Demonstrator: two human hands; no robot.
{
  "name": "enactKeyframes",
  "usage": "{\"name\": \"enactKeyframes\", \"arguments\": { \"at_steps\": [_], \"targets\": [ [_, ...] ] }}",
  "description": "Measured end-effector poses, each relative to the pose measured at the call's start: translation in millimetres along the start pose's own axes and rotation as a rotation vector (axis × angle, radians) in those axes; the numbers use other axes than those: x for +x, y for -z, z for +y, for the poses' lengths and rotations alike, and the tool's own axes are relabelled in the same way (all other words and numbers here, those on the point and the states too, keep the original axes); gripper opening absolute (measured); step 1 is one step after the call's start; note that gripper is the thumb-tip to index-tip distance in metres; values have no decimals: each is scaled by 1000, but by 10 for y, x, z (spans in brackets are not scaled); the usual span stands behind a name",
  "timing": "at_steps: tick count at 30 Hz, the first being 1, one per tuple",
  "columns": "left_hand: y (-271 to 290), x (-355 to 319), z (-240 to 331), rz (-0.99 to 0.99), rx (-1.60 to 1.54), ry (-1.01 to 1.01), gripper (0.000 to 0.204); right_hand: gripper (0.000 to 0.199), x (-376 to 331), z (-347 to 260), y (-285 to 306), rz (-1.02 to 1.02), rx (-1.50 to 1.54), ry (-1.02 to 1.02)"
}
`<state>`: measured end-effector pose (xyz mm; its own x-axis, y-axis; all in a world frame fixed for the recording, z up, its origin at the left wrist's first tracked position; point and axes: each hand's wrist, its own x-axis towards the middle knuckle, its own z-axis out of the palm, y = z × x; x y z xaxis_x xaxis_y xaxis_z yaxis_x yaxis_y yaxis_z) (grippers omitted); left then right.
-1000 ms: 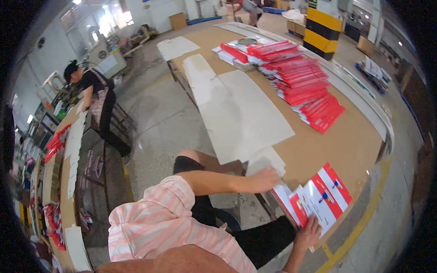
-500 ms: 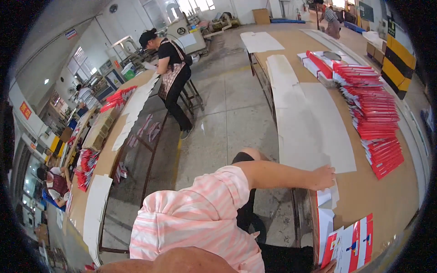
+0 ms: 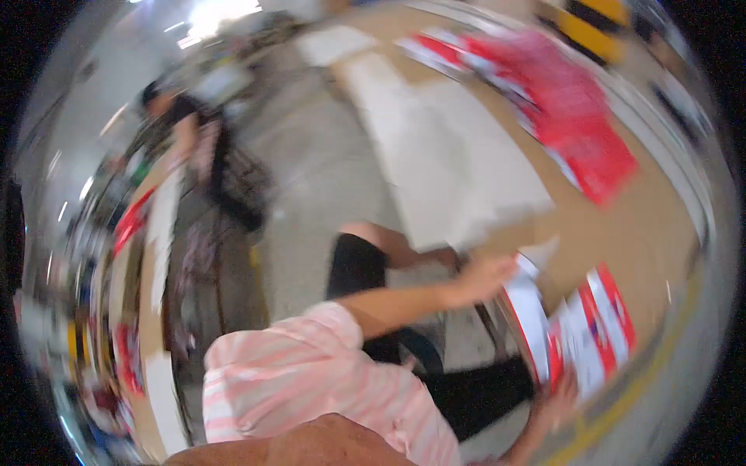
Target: Folding and assembling paper or cardboard packets at a workbench in a factory setting.
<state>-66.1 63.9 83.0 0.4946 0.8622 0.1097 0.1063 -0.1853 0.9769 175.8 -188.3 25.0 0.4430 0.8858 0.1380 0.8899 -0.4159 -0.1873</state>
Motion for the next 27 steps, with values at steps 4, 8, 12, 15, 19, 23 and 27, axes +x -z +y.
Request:
{"name": "enactKeyframes", "arguments": {
  "at_steps": [4,8,12,15,19,23,27],
  "targets": [
    [320,100,73,-469,868,-600,36,49,330,-768,544,-6,-56,82],
    [53,212,83,-560,890,-662,41,51,295,-633,617,16,-94,52],
    [-200,176,81,-667,1026,-640,42,52,138,-526,555,23,-126,30],
    [-206,151,75,-757,1074,-544,46,54,70,-538,452,42,-89,37],
    [-274,69,-275,-565,943,-674,49,54,86,-544,362,64,-89,94],
    [-413,19,-258,-502,1017,-607,52,53,112,-520,344,53,-87,83],
    [-461,144,-76,-582,1088,-607,47,51,138,-516,371,83,-84,86]
  ]
}}
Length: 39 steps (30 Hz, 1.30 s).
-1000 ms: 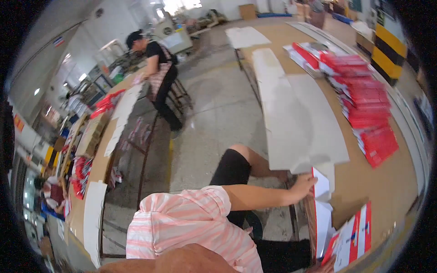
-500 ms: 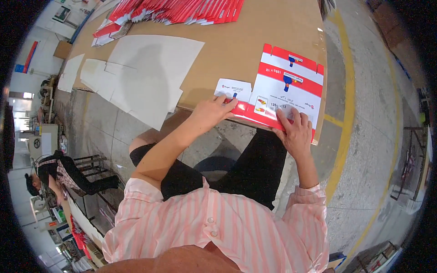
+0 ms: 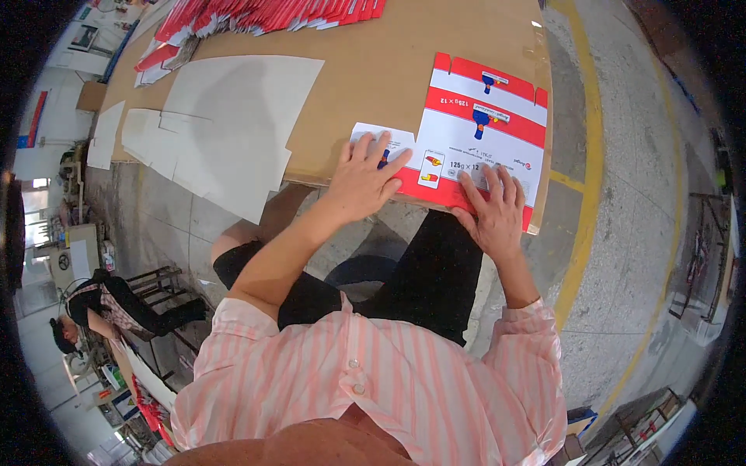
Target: Folding and assembling paper or cardboard packets at a workbench in a factory setting.
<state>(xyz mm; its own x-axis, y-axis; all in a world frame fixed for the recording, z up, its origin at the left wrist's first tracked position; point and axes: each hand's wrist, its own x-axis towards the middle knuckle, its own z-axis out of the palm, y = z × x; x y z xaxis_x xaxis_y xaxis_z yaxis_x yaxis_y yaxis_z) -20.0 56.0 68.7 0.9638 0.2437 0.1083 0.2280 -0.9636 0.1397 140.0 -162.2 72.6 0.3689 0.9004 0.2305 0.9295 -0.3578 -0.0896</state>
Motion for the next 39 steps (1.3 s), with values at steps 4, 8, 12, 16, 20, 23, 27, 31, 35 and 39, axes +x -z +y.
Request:
{"name": "enactKeyframes", "arguments": {
  "at_steps": [4,8,12,16,20,23,27,31,35,39],
  "targets": [
    [163,288,-27,-100,-87,70,41,44,-35,-130,-2,118,190,-39],
    [18,325,33,-122,-14,-22,33,31,-596,-763,-148,18,1443,-499],
    [239,-122,487,-263,-329,-94,37,30,-645,-974,-48,171,2005,-1109],
    [448,-547,203,15,-604,-29,41,32,-273,-87,258,-98,1640,-807],
    [286,-1149,-345,108,-575,117,33,44,617,1083,286,-69,1140,-489],
    [-45,-1618,-549,-118,-542,321,27,40,1541,1908,79,-116,1043,-536],
    [-655,-2210,-551,-422,-477,500,29,37,3087,2253,-663,-42,980,-530],
    [-719,-1893,-534,-694,-552,428,33,39,4421,1878,-1368,118,731,-578],
    [-648,-1825,-655,-410,-484,504,38,35,4991,934,-1843,176,351,-340],
    [-430,-1805,-613,-262,-609,459,35,46,4755,935,-1675,-85,911,-394]
  ]
}}
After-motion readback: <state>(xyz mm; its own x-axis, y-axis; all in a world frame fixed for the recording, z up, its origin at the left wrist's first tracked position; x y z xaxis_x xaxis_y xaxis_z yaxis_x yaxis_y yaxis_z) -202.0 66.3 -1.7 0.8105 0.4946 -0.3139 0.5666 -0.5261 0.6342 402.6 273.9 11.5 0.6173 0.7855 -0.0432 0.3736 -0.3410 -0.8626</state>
